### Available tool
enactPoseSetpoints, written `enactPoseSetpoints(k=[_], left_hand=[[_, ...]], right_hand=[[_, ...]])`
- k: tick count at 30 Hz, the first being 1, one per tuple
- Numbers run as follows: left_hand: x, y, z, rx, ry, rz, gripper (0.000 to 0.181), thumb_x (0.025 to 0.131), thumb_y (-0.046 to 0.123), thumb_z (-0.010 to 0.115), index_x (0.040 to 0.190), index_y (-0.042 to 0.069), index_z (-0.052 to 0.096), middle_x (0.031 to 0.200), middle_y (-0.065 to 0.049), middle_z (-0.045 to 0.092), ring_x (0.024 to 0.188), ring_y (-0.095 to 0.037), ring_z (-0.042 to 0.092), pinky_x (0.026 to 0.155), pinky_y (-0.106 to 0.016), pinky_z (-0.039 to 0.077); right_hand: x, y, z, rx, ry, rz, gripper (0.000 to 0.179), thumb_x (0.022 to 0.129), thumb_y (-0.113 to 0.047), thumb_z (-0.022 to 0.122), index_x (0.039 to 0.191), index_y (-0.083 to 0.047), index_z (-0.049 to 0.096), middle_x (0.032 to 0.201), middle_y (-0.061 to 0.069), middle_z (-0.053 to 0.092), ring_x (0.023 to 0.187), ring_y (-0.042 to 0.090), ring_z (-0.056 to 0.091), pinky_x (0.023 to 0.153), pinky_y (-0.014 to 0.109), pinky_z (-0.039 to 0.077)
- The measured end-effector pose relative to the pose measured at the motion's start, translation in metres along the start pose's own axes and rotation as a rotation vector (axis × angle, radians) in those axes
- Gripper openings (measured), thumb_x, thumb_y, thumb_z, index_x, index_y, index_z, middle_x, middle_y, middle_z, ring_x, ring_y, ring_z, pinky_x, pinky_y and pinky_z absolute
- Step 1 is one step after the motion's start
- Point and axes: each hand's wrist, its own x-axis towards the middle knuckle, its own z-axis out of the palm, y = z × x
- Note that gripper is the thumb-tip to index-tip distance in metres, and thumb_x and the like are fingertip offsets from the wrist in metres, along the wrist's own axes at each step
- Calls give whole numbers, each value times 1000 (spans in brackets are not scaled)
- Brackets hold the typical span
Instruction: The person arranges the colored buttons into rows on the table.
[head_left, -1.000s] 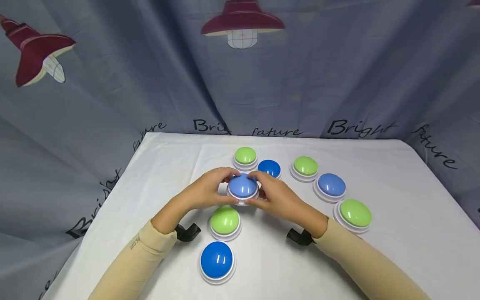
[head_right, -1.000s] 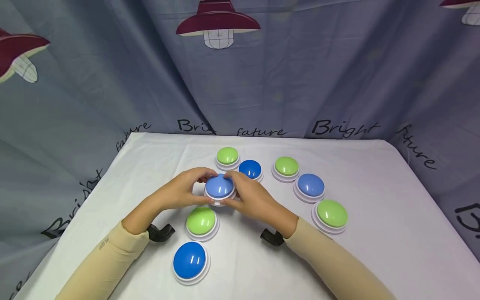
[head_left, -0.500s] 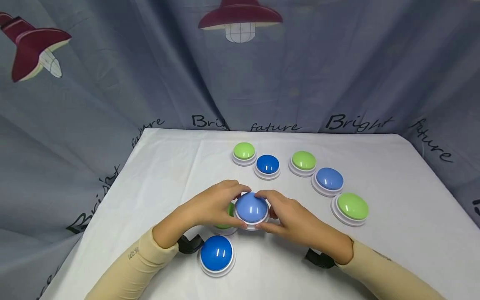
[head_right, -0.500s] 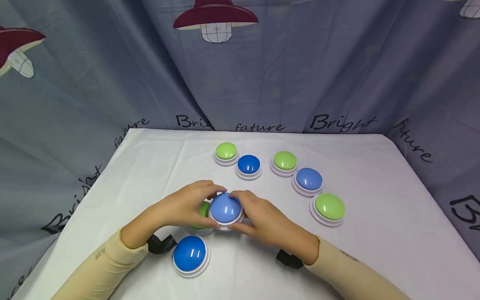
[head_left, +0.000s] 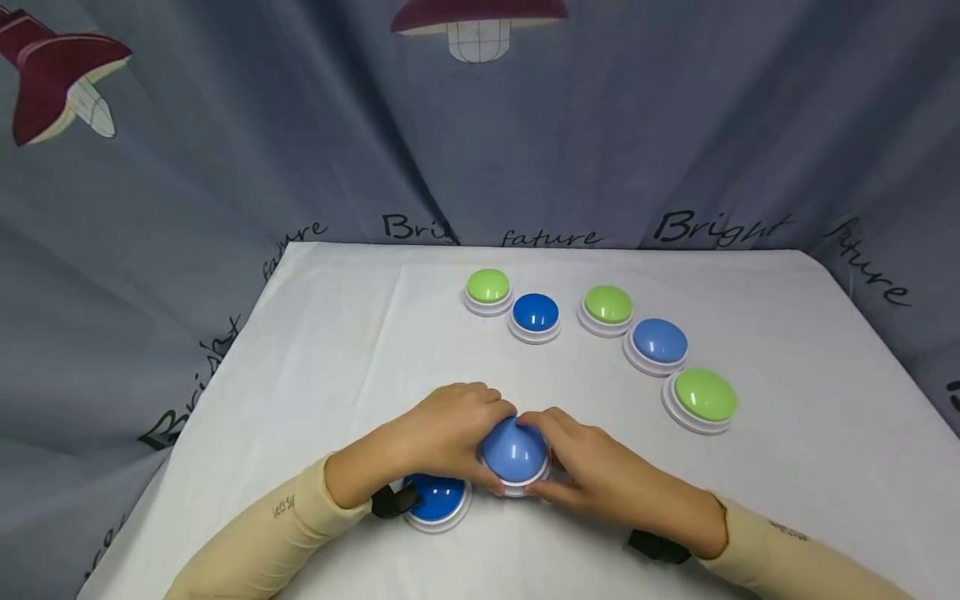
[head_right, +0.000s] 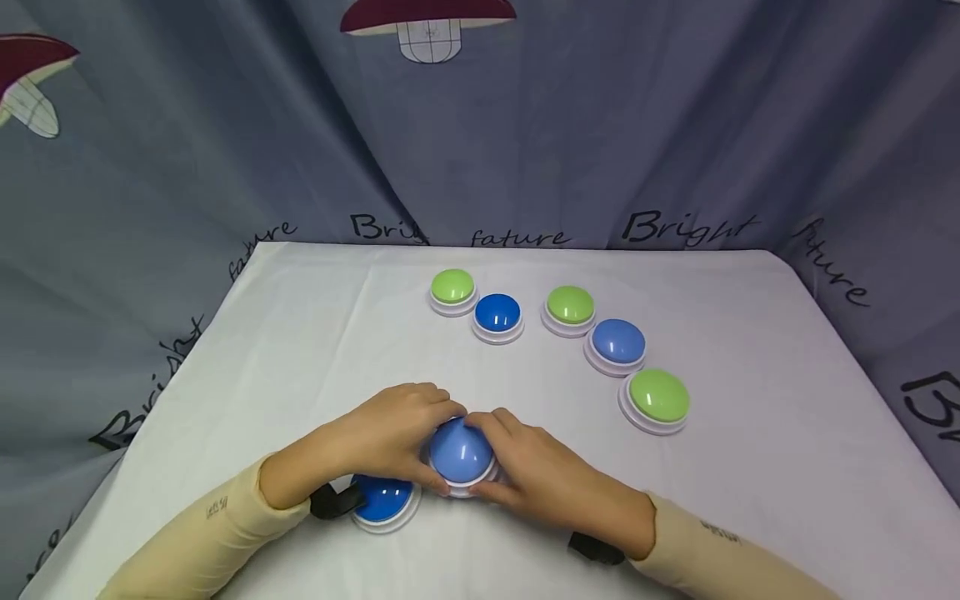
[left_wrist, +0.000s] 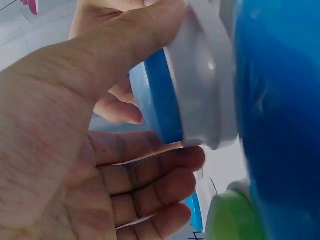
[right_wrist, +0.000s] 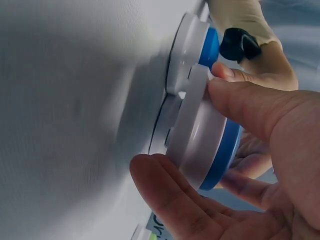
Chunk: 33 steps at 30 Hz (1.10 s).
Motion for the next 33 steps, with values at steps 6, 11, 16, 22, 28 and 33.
enactPoseSetpoints(k=[6, 11, 16, 22, 28, 33], left_hand=[[0, 11, 2, 49, -55, 3, 76, 63, 66, 84, 116, 15, 63, 106, 7, 65, 92, -11, 54, 82, -28, 47], [0, 20, 7, 122, -103, 14, 75, 62, 68, 82, 109, 15, 61, 99, 8, 65, 84, -10, 50, 76, -25, 44], [0, 24, 9, 150, -126, 12, 77, 59, 69, 83, 107, 15, 58, 95, 8, 64, 81, -10, 47, 74, -24, 43], [0, 24, 7, 159, -152, 17, 81, 56, 70, 84, 108, 15, 57, 97, 8, 64, 82, -10, 47, 74, -24, 43], [0, 25, 7, 158, -168, 19, 83, 56, 70, 84, 111, 15, 55, 99, 8, 63, 85, -11, 49, 74, -26, 44], [-3, 25, 11, 154, -194, 11, 85, 57, 72, 82, 114, 16, 54, 98, 10, 60, 87, -11, 50, 76, -26, 44]], right_hand=[[-4, -2, 2, 15, -41, -15, 65, 86, -36, 77, 137, -10, 45, 118, -4, 54, 98, 6, 58, 84, 28, 53], [-6, -4, 5, 18, -88, -50, 67, 85, -33, 79, 137, -7, 45, 119, -2, 54, 101, 9, 59, 88, 29, 53], [-7, -7, 10, -10, -90, -55, 67, 83, -34, 80, 134, -8, 46, 115, -2, 55, 97, 9, 59, 84, 30, 53], [-6, -10, 12, -47, -106, -42, 69, 82, -38, 80, 136, -9, 47, 113, -2, 54, 94, 10, 59, 82, 30, 53], [-6, -12, 12, -60, -117, -29, 72, 81, -40, 81, 136, -9, 47, 114, -2, 54, 95, 10, 58, 84, 31, 54], [-9, -15, 14, -49, -135, -12, 71, 82, -41, 80, 136, -9, 47, 113, -2, 54, 96, 11, 59, 84, 31, 54]])
